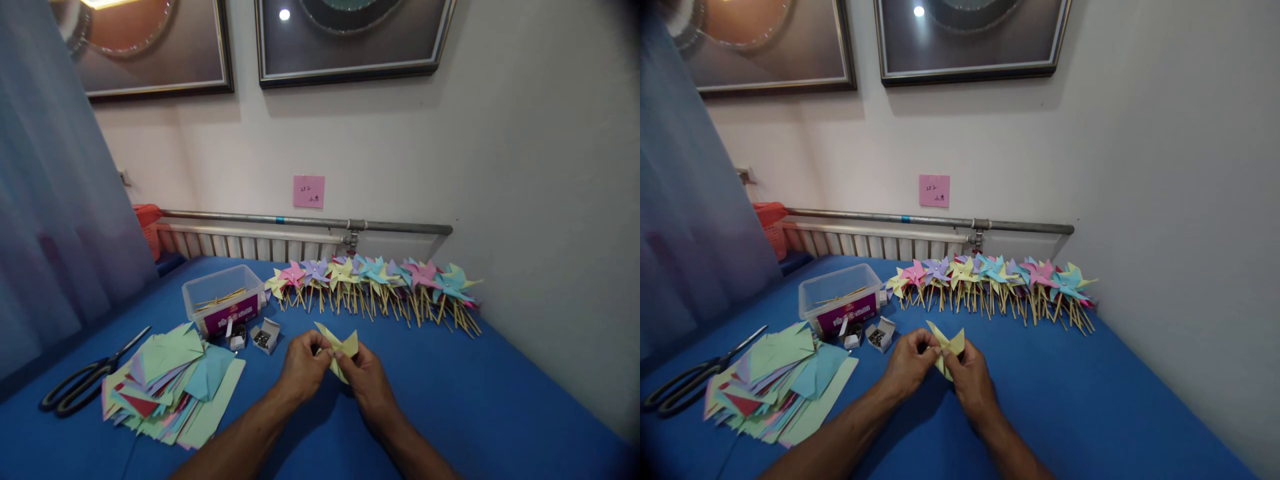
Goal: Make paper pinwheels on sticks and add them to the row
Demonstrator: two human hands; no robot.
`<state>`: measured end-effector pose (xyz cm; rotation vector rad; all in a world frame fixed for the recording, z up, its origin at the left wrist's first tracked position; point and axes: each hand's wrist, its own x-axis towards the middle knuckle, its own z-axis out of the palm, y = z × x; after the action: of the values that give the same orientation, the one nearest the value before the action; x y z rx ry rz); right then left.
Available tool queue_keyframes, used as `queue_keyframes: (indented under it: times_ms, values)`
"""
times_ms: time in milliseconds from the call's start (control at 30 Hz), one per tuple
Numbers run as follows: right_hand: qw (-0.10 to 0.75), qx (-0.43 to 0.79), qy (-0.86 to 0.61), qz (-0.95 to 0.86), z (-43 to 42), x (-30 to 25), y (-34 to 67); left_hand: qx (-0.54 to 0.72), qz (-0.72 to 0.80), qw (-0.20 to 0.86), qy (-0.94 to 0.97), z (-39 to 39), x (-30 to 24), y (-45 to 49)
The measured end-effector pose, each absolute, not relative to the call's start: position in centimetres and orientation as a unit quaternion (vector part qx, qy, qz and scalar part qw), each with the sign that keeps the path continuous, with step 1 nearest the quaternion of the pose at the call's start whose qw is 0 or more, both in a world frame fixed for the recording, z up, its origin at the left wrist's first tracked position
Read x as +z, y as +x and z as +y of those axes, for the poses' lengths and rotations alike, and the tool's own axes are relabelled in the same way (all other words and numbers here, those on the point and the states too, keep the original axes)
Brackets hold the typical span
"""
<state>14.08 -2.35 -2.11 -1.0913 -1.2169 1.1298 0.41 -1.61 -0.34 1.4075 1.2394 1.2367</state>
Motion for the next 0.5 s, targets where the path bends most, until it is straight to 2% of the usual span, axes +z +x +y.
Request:
queue_keyframes:
  times_ms: [500]
  values:
    - [0.549,0.506,-0.449,-0.491,-2.23,-2.58,14.05,0.516,0.474,0.429,0.57,-1.41,-0.62,0.25]
